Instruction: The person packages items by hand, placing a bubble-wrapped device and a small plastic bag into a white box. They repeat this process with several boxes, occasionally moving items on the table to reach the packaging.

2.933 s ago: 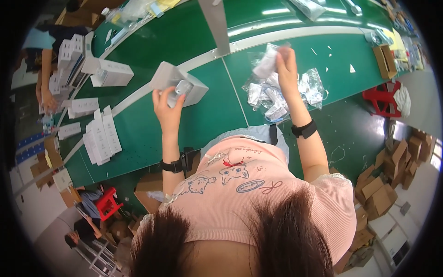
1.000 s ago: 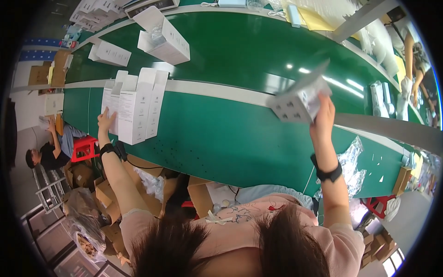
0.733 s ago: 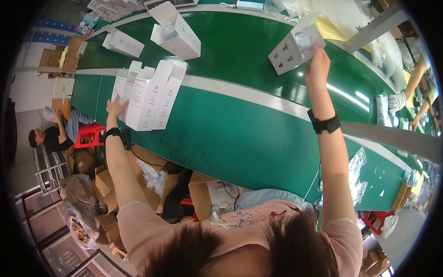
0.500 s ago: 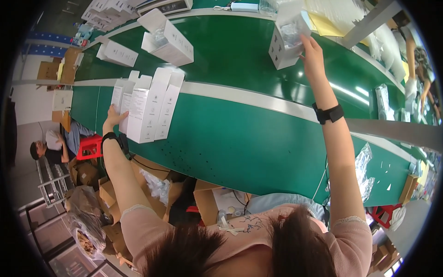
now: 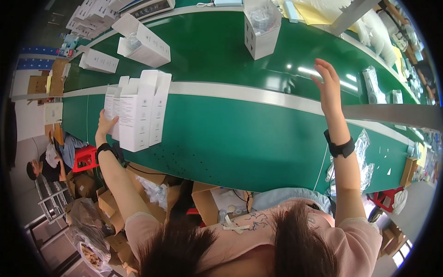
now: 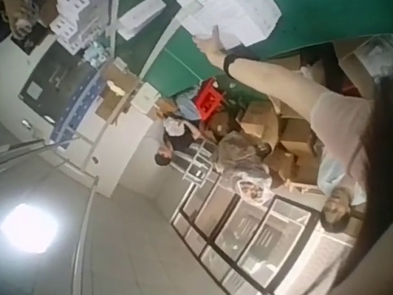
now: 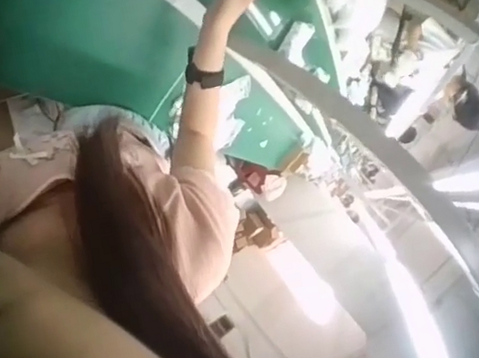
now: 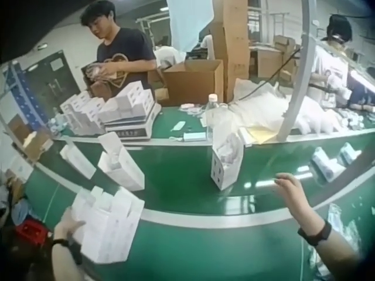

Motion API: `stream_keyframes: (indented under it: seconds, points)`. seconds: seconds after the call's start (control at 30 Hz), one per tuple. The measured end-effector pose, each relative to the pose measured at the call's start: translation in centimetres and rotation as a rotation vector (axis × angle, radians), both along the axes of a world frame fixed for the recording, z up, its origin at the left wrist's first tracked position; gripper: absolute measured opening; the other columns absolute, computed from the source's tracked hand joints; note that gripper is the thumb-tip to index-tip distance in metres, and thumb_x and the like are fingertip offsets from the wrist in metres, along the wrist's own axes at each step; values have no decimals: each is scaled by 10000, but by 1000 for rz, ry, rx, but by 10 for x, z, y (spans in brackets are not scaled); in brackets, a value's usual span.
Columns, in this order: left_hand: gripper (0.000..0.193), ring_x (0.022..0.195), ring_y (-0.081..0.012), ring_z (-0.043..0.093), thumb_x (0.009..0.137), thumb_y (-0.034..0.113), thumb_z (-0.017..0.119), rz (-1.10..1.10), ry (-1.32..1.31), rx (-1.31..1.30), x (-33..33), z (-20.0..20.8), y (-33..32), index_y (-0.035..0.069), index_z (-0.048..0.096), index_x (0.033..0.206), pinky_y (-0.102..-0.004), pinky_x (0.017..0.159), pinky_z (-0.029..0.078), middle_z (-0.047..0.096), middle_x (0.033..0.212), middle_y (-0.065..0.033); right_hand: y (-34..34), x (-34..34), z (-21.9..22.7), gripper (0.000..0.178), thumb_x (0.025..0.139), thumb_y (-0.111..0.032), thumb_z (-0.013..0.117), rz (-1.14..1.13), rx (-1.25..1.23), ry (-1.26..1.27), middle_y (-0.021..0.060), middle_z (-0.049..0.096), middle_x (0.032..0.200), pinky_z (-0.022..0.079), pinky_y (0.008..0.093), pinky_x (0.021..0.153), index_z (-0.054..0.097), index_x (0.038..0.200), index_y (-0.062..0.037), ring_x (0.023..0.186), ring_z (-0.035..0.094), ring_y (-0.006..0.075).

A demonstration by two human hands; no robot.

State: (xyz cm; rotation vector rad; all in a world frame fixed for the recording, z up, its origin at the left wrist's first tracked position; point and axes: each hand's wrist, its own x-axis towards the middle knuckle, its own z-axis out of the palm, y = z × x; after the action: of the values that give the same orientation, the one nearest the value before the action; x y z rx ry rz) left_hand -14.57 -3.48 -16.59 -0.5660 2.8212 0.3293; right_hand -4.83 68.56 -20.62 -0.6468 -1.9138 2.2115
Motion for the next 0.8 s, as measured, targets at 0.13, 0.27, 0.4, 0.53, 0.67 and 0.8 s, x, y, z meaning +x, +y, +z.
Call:
stream_keyframes:
  seconds: [0.13,0.27,0.4,0.53,0.67,0.8]
  points:
    - [1020,1159,-392,346,573,386,777,-70,-2,-94,27,-1,38,59,180,1333,-443,983,273,360,1250,-243,-22,23,-13,289,861,-177,467,93,-37,-69,47,506,1134,399,335,882,507,1113,-42,1078,474,168]
    - [1049,1156,-396,328,561,385,784,-187,-47,-124,62,-8,98,49,157,1332,-439,980,273,344,1252,-245,-55,52,-7,280,830,-154,482,333,-39,-137,59,534,1068,416,306,841,532,1083,-46,1026,496,154]
    - [1051,1157,-408,327,564,387,778,-230,-96,-171,117,-17,165,-10,154,1311,-434,989,250,322,1257,-265,-73,87,-11,291,788,-129,513,579,39,-103,52,562,987,417,278,829,546,1063,-37,933,514,128]
    - [1106,1158,-414,318,542,442,775,-187,-160,-184,169,-18,228,-16,129,1314,-440,986,249,318,1252,-279,-68,129,-21,279,769,-81,527,620,98,-41,63,575,950,422,282,819,554,1043,-38,925,527,135]
    - [1098,1177,-420,294,553,455,765,-91,-182,-178,200,-19,290,-21,134,1316,-445,990,243,308,1271,-266,-24,177,-6,283,740,-107,562,553,152,-76,104,563,1001,412,317,857,563,1014,-38,963,522,216]
    - [1047,1209,-431,236,581,421,766,45,-172,-232,205,-2,333,-30,171,1315,-472,990,233,247,1311,-276,43,239,-6,406,718,-122,610,358,788,185,89,472,1184,360,407,933,527,1116,-106,1118,426,278]
